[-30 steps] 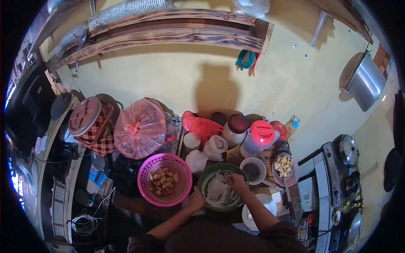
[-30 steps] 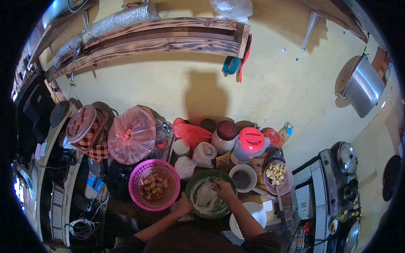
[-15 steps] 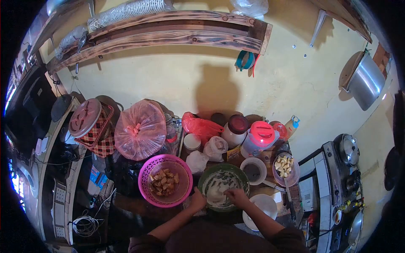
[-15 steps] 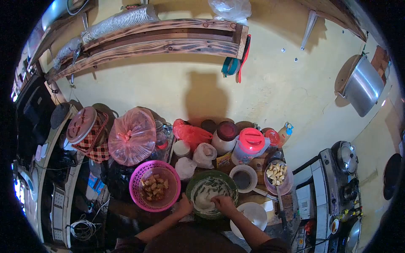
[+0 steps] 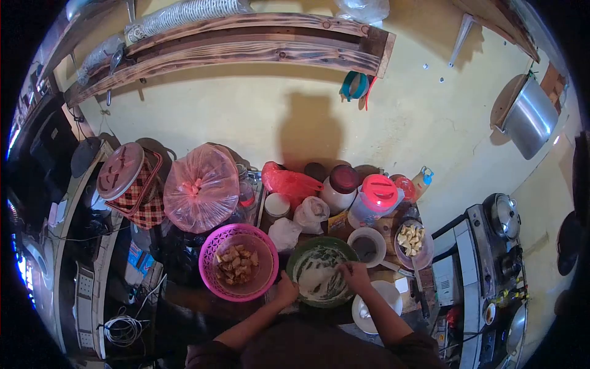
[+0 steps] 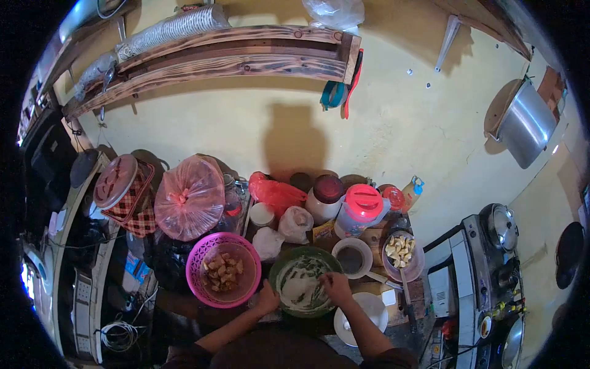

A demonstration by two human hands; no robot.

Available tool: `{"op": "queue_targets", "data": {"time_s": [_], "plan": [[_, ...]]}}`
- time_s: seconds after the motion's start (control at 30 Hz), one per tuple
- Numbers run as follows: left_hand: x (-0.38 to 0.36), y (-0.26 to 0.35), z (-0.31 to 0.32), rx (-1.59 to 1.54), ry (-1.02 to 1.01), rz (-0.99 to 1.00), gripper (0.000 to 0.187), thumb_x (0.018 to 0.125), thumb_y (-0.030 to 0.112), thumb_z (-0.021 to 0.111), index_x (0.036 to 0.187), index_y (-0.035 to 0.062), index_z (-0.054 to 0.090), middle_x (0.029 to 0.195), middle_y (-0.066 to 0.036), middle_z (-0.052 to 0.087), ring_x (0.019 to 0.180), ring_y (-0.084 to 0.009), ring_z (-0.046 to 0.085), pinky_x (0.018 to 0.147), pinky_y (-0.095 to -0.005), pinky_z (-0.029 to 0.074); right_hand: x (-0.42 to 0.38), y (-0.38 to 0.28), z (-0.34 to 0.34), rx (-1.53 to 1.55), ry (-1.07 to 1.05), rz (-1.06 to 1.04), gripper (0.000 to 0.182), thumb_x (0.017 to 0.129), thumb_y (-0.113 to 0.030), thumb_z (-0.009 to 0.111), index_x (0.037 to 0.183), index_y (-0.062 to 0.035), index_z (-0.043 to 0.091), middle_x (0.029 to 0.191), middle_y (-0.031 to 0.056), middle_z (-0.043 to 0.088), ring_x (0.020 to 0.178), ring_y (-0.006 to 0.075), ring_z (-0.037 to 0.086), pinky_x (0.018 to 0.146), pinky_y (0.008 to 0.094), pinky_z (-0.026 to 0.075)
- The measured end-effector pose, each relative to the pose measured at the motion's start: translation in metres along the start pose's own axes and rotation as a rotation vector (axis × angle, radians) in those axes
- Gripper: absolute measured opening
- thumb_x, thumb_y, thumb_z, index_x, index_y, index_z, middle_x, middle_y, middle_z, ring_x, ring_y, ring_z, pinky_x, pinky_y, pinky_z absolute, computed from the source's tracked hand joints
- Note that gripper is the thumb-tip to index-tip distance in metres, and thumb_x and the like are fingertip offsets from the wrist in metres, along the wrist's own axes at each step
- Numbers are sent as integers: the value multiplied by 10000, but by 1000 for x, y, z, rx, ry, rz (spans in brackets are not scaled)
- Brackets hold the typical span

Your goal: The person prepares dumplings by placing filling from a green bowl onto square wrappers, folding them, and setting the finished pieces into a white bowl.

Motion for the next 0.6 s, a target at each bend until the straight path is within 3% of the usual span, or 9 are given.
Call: {"op": "queue_targets", "data": {"time_s": [0.07, 0.2, 0.27, 0.33, 0.4, 0.43, 0.5, 0.53, 0.6], "plan": [[-3, 3, -3, 37, -44, -40, 628, 765, 112, 504, 1244, -129, 177, 842, -332, 574, 800, -453, 582, 728, -490, 466, 2, -2, -3, -246, 57, -42, 224, 813, -195, 533, 785, -17, 667, 657, 172, 622, 642, 310, 629, 613, 384, 487], [-5, 6, -4, 16, -60, -90, 655, 766, 116, 504, 1268, -119, 155, 855, -338, 571, 802, -456, 581, 730, -489, 466, -23, 7, 40, -307, -25, 30, 255, 818, -202, 508, 759, -13, 669, 647, 165, 625, 635, 300, 633, 613, 370, 491], [0, -2, 2, 71, -23, -44, 629, 768, 117, 497, 1259, -107, 173, 870, -339, 570, 806, -456, 580, 732, -494, 465, -31, 7, 48, -8, 125, 164, 269, 818, -226, 509, 772, -21, 678, 661, 168, 629, 643, 291, 639, 620, 363, 496], [3, -6, 4, 55, -50, -50, 619, 770, 116, 491, 1257, -101, 178, 868, -334, 572, 815, -457, 579, 733, -497, 465, -18, 23, 47, 51, 125, 181, 265, 809, -248, 532, 801, -32, 686, 663, 168, 631, 656, 285, 642, 630, 353, 500], [3, -7, 2, 38, -74, -61, 609, 771, 116, 484, 1256, -95, 182, 867, -330, 575, 824, -457, 577, 735, -501, 465, -4, 35, 43, -92, -173, 223, 258, 764, -271, 593, 812, -38, 691, 675, 172, 634, 660, 290, 639, 622, 366, 503], [3, -5, 1, 2, -147, -103, 610, 778, 127, 485, 1262, -85, 180, 883, -325, 575, 839, -442, 582, 743, -493, 466, 0, 35, 36, -91, -174, 221, 258, 764, -271, 593, 812, -38, 691, 675, 172, 634, 660, 290, 639, 622, 366, 503], [-1, 6, -13, -35, -218, -147, 610, 786, 138, 485, 1268, -74, 177, 899, -320, 575, 854, -427, 588, 751, -485, 467, 5, 14, 32, -645, -243, -131, 232, 697, -240, 629, 787, -35, 690, 681, 171, 632, 659, 306, 630, 608, 400, 504], [-8, 17, -22, -110, -285, -200, 591, 792, 155, 494, 1262, -64, 210, 939, -319, 563, 862, -419, 590, 735, -476, 487, 4, 0, 31, -645, -243, -132, 232, 697, -240, 629, 787, -35, 690, 681, 171, 632, 659, 306, 630, 608, 400, 504], [-12, 18, -24, -184, -353, -249, 573, 799, 172, 503, 1257, -54, 243, 979, -319, 551, 870, -411, 593, 718, -466, 506, 1, -24, 28, -934, -189, -67, 192, 644, -212, 631, 755, -68, 692, 673, 153, 625, 644, 327, 618, 617, 437, 498]]}}
Point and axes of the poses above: each hand's wrist, its own x-axis towards the middle knuckle, its own z-axis out of the palm, y = z × x, the point moved 7 cm from there along x, towards the middle knuckle
